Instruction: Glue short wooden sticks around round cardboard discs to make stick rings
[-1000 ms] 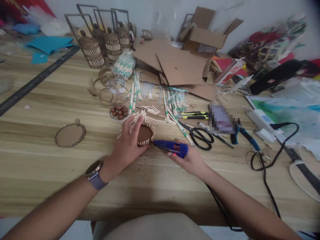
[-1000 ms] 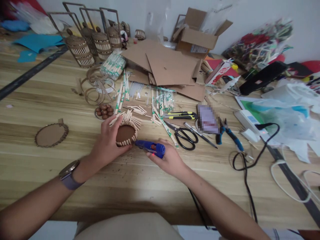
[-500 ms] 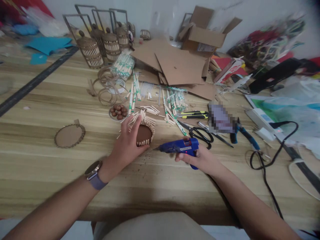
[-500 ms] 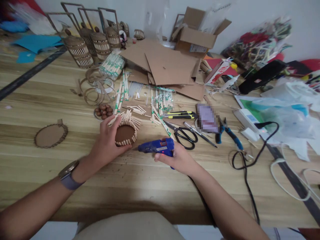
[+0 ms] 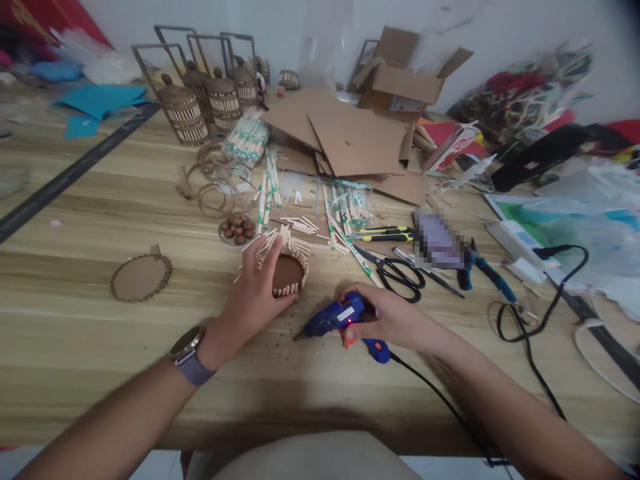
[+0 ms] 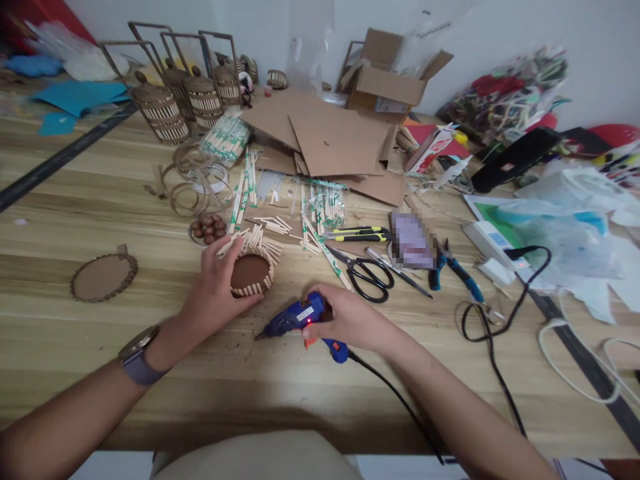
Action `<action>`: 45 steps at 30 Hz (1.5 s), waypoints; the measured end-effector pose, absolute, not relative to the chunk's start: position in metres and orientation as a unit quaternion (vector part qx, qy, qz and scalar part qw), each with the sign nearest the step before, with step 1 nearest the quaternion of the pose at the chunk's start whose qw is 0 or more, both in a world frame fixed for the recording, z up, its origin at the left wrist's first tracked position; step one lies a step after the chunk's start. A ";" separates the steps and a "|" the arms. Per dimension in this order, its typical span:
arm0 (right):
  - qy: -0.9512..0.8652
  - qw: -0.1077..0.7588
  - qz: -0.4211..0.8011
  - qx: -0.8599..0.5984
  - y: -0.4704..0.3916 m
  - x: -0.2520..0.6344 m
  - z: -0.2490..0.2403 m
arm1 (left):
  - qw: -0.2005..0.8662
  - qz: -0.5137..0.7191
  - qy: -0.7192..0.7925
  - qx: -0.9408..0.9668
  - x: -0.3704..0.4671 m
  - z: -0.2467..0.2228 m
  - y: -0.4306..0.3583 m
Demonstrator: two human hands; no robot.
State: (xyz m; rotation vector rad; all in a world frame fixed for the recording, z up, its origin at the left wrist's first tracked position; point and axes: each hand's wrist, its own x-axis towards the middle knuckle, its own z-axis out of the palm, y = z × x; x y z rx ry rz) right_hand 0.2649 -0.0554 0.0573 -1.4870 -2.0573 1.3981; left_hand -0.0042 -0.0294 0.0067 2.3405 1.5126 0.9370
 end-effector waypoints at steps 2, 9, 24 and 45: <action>-0.763 0.110 0.412 -0.486 -0.048 0.267 0.061 | 0.100 0.321 0.511 0.792 -0.004 0.006 -0.029; -0.840 0.047 0.201 -0.501 -0.010 0.249 0.083 | 0.110 0.321 0.515 0.787 -0.003 0.007 -0.030; -0.844 -0.044 0.114 -0.522 0.071 0.172 0.060 | 0.098 0.319 0.513 0.791 -0.003 0.004 -0.030; -0.908 0.162 0.263 -0.283 0.006 0.206 0.100 | 0.095 0.322 0.512 0.791 -0.003 0.004 -0.028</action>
